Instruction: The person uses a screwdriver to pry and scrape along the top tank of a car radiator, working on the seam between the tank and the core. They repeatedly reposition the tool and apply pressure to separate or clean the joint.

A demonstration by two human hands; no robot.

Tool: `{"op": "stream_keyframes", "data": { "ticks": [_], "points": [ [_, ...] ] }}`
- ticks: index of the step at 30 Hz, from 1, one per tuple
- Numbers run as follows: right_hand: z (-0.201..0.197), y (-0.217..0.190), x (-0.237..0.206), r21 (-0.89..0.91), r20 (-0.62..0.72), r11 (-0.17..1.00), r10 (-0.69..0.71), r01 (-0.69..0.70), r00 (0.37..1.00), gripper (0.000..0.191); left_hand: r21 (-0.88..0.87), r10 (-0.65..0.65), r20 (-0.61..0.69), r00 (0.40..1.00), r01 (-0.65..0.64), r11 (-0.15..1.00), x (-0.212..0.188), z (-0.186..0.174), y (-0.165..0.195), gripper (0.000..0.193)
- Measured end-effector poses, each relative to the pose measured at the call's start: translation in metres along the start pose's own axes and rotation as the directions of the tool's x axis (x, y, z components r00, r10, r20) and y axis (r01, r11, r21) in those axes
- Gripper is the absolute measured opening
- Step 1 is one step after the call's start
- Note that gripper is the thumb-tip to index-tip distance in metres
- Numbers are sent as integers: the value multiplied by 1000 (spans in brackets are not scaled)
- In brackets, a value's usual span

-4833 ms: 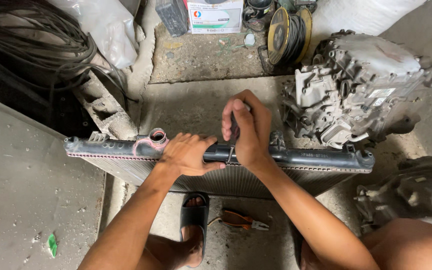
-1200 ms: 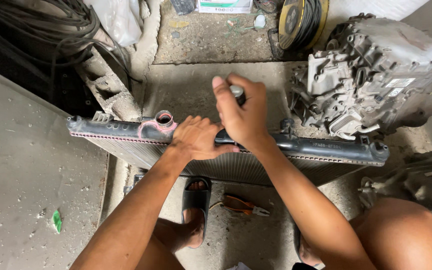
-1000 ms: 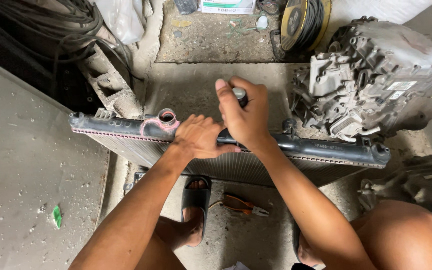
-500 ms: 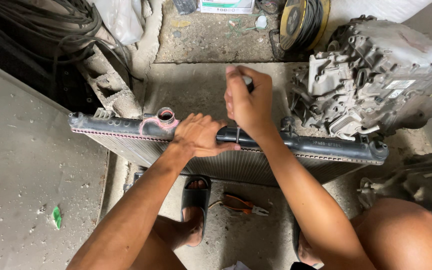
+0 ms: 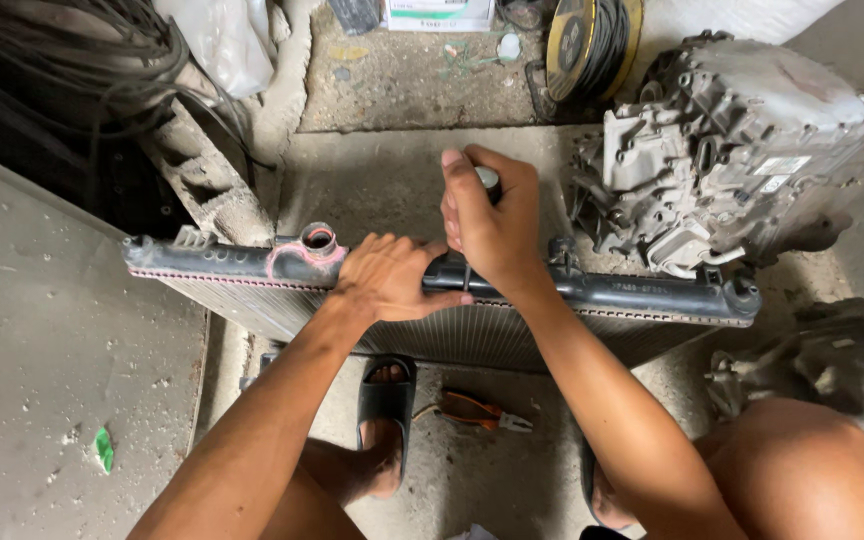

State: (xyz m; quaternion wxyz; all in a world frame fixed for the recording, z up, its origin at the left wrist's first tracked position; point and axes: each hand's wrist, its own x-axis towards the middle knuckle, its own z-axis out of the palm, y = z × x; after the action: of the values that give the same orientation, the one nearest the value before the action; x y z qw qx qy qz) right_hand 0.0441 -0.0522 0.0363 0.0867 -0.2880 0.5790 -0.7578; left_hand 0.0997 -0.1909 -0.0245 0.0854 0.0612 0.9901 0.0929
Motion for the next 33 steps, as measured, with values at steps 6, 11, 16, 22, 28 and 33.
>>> {"op": "stream_keyframes", "data": {
  "ticks": [6, 11, 16, 22, 28, 33],
  "points": [
    [-1, -3, -2, -26, -26, 1000, 16, -17, 1000, 35, 33, 56, 47, 997, -58, 998, 5, -1, 12, 94],
    [-3, -3, 1, -30, -41, 998, 46, -47, 998, 37, 31, 28, 130, 991, -33, 999, 6, -3, 14, 94],
    [-4, -2, 4, -33, -57, 997, 66, -68, 996, 38, 34, 27, 96, 995, -31, 999, 7, 0, 14, 95],
    [-4, -2, 1, -62, 0, 998, 8, -8, 1000, 40, 39, 37, 56, 998, -40, 998, 6, 0, 13, 96],
    [-10, -1, 5, -56, -40, 997, 44, -46, 998, 39, 13, 27, 74, 997, -28, 1000, 7, 0, 14, 96],
    [-16, -2, 17, -6, -84, 995, 100, -101, 991, 40, 5, 23, 66, 998, -23, 1000, 5, 2, 14, 96]
  ]
}}
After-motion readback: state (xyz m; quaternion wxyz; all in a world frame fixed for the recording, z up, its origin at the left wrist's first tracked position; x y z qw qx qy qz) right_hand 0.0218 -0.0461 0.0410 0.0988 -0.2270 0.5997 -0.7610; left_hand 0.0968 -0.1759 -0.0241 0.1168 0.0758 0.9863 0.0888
